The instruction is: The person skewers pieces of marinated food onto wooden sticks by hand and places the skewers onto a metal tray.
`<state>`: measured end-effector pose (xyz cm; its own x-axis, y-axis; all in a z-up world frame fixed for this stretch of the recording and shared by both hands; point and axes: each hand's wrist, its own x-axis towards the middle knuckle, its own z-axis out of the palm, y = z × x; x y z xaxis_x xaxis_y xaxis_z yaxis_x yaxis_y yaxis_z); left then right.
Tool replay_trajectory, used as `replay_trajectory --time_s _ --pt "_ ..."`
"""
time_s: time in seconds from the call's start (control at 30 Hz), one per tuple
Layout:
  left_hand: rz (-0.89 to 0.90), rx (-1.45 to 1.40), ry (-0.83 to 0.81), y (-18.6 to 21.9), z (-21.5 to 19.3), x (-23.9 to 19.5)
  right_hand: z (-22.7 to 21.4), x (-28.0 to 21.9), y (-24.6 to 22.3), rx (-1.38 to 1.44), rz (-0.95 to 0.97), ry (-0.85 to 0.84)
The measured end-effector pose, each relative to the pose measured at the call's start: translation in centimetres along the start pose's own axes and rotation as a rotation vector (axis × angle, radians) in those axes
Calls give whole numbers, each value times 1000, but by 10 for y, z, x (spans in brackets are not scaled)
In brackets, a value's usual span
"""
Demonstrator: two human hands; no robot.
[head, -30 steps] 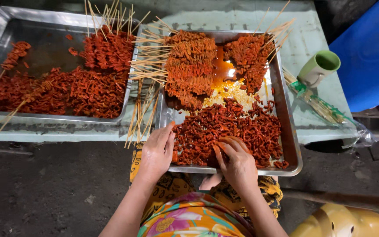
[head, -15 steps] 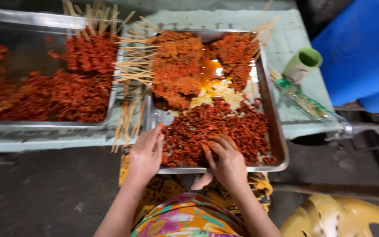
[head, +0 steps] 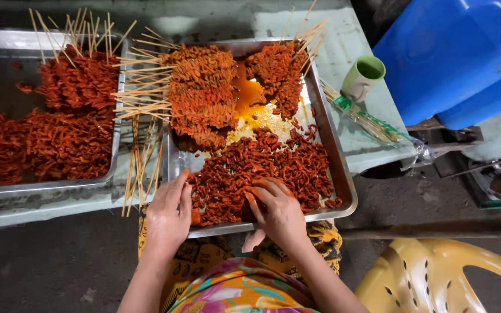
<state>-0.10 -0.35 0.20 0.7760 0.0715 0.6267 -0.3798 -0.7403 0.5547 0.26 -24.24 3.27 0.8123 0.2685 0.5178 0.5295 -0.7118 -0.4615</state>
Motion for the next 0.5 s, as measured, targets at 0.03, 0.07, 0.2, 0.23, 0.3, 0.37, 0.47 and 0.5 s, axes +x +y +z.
replay_trajectory --time_s 0.03,0.07,0.2,0.23,0.3,0.37,0.47,0.5 --pt "-1 15 -1 0 -1 -2 0 -1 0 7 5 -4" --pt "0 28 1 0 0 -2 0 -1 0 16 6 -3" --pt "2 23 -2 -2 0 -2 1 -2 0 37 22 0" --pt "0 40 -12 -2 -1 -4 1 -2 1 40 27 -6" --pt "17 68 -32 -5 -1 -1 1 -2 1 22 24 0" --pt "8 65 -17 -2 -2 -4 2 -5 1 22 33 -14" --pt "4 70 -12 2 -3 0 2 -4 1 28 48 -22" --pt "0 74 -16 3 -4 0 2 -5 1 25 45 -19"
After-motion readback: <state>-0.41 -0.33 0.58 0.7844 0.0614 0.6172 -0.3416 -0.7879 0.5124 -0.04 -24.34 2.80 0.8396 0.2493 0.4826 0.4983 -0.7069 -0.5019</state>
